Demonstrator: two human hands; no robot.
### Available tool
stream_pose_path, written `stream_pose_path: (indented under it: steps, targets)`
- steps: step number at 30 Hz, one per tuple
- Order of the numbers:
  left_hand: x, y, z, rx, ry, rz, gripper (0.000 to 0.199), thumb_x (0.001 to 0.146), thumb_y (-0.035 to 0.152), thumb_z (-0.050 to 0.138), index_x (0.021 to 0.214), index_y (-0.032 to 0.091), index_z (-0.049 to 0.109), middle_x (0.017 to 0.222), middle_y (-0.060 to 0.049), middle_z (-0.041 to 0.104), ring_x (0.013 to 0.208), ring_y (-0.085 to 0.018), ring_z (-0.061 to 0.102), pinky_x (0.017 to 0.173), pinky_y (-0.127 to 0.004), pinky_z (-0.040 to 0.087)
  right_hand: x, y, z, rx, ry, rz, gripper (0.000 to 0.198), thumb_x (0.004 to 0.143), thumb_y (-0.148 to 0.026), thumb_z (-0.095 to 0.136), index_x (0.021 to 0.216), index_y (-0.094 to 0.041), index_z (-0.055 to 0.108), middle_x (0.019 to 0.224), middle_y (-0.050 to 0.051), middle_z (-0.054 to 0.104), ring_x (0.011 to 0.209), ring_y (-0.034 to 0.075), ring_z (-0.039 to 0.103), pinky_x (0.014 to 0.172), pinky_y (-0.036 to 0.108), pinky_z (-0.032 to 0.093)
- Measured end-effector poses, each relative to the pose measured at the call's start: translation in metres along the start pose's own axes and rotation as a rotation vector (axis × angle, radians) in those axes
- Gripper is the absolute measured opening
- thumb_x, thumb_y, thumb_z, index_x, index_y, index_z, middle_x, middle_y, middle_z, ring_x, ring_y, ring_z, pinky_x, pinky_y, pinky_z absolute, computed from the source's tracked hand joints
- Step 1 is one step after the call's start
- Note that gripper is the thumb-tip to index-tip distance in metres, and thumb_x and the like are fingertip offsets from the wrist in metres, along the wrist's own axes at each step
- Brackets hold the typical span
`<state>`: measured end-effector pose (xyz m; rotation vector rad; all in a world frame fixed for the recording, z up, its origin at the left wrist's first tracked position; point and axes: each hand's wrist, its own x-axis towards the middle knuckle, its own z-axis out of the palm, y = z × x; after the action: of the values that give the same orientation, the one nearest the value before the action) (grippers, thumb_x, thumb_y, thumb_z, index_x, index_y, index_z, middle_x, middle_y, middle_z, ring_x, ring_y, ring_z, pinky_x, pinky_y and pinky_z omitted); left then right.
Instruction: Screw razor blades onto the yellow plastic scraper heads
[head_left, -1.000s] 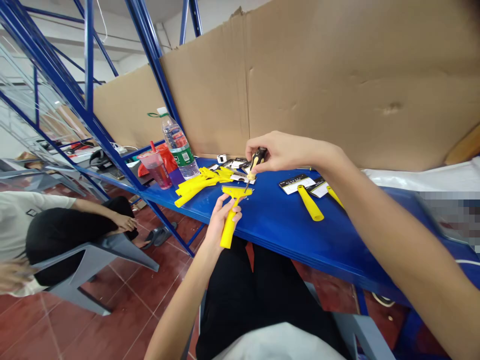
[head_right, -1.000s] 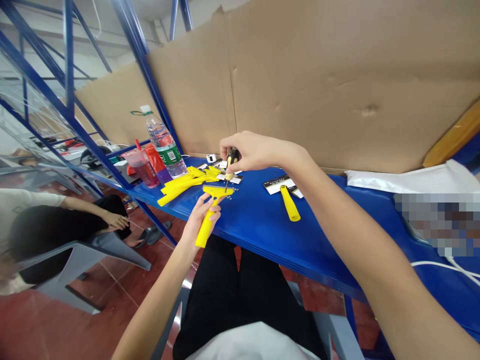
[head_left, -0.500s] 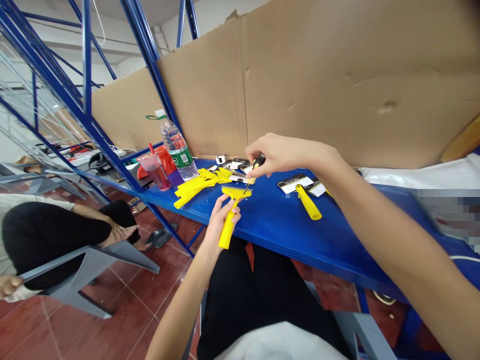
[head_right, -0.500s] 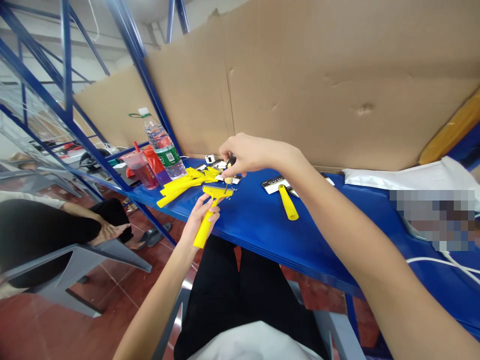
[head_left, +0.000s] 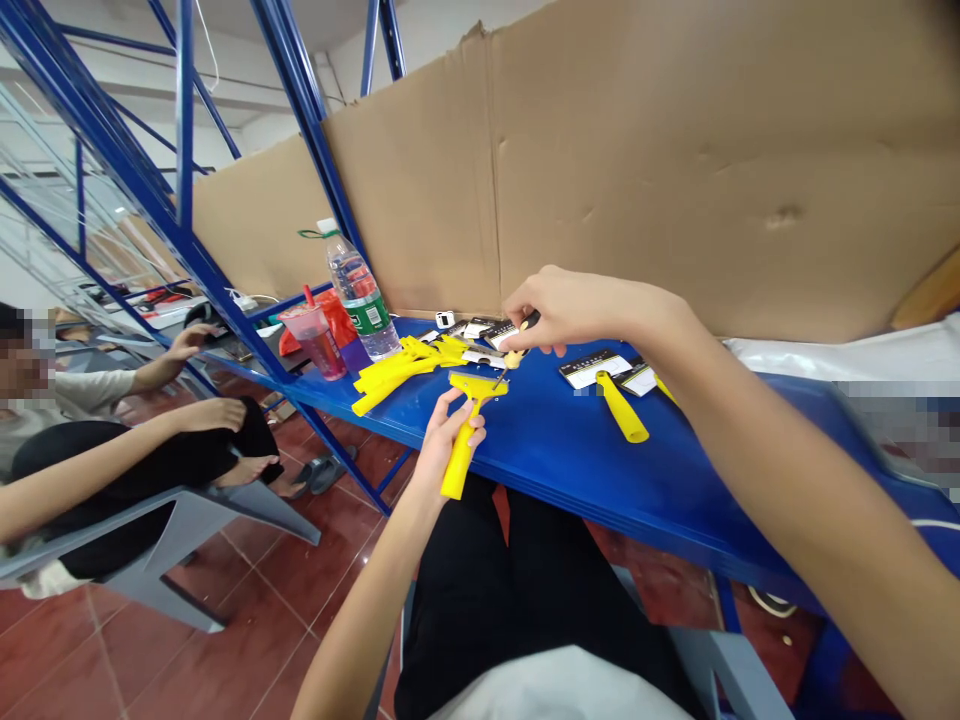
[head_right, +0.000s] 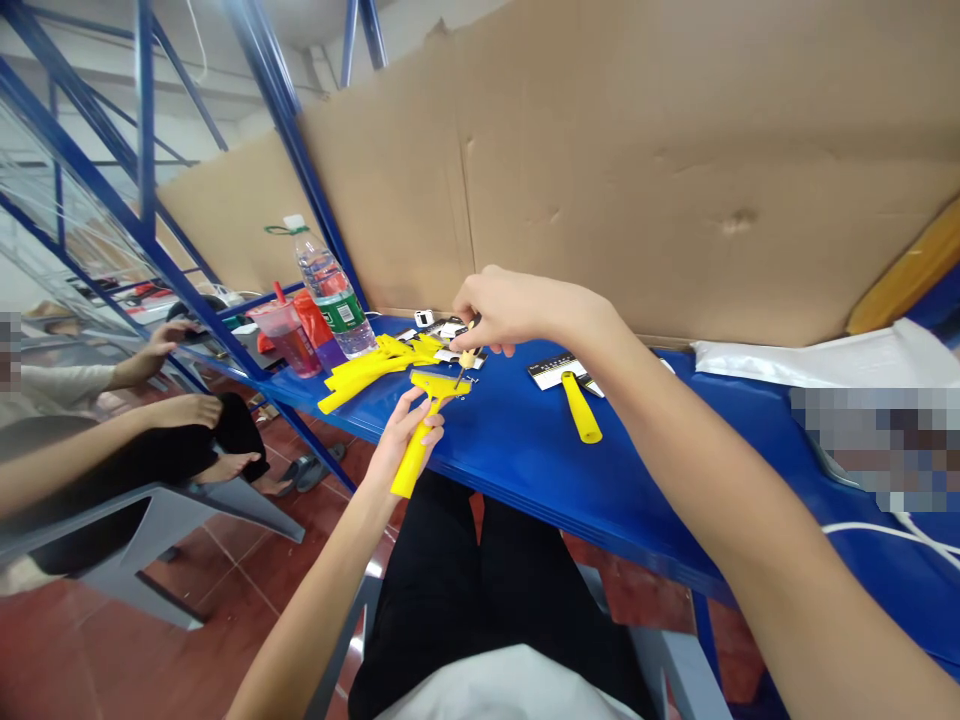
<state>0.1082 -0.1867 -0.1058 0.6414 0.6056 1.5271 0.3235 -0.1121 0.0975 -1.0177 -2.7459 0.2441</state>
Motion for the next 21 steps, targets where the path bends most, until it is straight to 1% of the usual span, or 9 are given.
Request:
stream_pose_path:
  steps: [5,8,9,11,13,14,15,17,21]
  targets:
    - [-0.002,-0.001,-0.001,0.021,0.0,0.016,0.064,0.076,0.021,0.102,0.123,0.025,0.058,0.117,-0.01,0.073,0.069,-0.007,0.06,0.053,-0.017,0.036,0.004,-0.001,0.001,-0.02,-0.019,0.087,0.054,0.102,-0.071,0.064,0.079,-0.022,0.073,0.055,0.004,0.064,0.053,0.022,0.061,0.061,0.038,0.042]
    - [-0.002,-0.002,-0.002,0.035,0.003,0.031,0.063,0.078,0.023,0.101,0.122,0.025,0.056,0.11,-0.007,0.072,0.069,-0.008,0.061,0.053,-0.018,0.036,0.006,-0.001,0.004,-0.058,-0.034,0.119,0.063,0.102,-0.078,0.057,0.077,-0.021,0.072,0.058,0.006,0.065,0.053,0.022,0.06,0.061,0.039,0.039]
    - [-0.002,-0.002,-0.002,0.038,0.003,0.036,0.064,0.078,0.024,0.102,0.122,0.025,0.056,0.109,-0.006,0.071,0.068,-0.008,0.061,0.053,-0.018,0.036,0.005,-0.001,0.004,-0.079,-0.033,0.106,0.065,0.101,-0.08,0.056,0.079,-0.021,0.073,0.062,0.007,0.068,0.056,0.023,0.06,0.062,0.039,0.039]
    - [-0.002,-0.001,-0.003,0.043,0.008,0.051,0.066,0.077,0.025,0.103,0.123,0.025,0.056,0.109,-0.007,0.072,0.068,-0.008,0.061,0.053,-0.018,0.037,0.003,-0.002,0.004,-0.118,-0.022,0.067,0.061,0.096,-0.082,0.064,0.089,-0.022,0.075,0.076,0.01,0.074,0.065,0.025,0.064,0.064,0.038,0.039]
    - [-0.002,0.001,-0.002,0.059,0.02,0.067,0.068,0.075,0.028,0.104,0.123,0.024,0.055,0.11,-0.007,0.072,0.067,-0.009,0.061,0.053,-0.019,0.038,-0.002,-0.003,0.002,-0.135,-0.018,0.042,0.056,0.089,-0.077,0.075,0.104,-0.023,0.075,0.09,0.011,0.078,0.075,0.027,0.066,0.066,0.037,0.039]
    - [-0.003,0.002,-0.002,0.073,0.026,0.078,0.069,0.075,0.029,0.104,0.123,0.024,0.055,0.109,-0.007,0.072,0.067,-0.009,0.061,0.053,-0.019,0.039,-0.004,-0.004,0.001,-0.133,-0.022,0.04,0.054,0.087,-0.073,0.078,0.108,-0.023,0.073,0.095,0.011,0.078,0.077,0.027,0.067,0.066,0.037,0.04]
    - [-0.004,0.004,-0.002,0.092,0.03,0.092,0.068,0.075,0.03,0.104,0.123,0.024,0.056,0.108,-0.007,0.072,0.066,-0.009,0.062,0.053,-0.02,0.04,-0.006,-0.005,-0.001,-0.129,-0.027,0.038,0.051,0.087,-0.07,0.079,0.107,-0.023,0.072,0.097,0.011,0.078,0.078,0.027,0.066,0.066,0.037,0.039]
    - [-0.006,0.008,-0.002,0.141,0.023,0.134,0.067,0.076,0.031,0.104,0.123,0.025,0.056,0.103,-0.004,0.071,0.066,-0.01,0.063,0.054,-0.021,0.042,-0.008,-0.007,-0.003,-0.126,-0.03,0.017,0.044,0.092,-0.066,0.076,0.099,-0.023,0.071,0.094,0.01,0.076,0.076,0.025,0.064,0.065,0.037,0.037]
    - [-0.011,0.015,-0.003,0.23,0.008,0.222,0.069,0.073,0.029,0.105,0.121,0.026,0.055,0.096,0.0,0.068,0.067,-0.01,0.063,0.054,-0.021,0.044,-0.004,-0.01,-0.002,-0.137,0.003,-0.085,0.045,0.098,-0.066,0.071,0.086,-0.023,0.066,0.081,0.007,0.071,0.071,0.022,0.058,0.065,0.036,0.033]
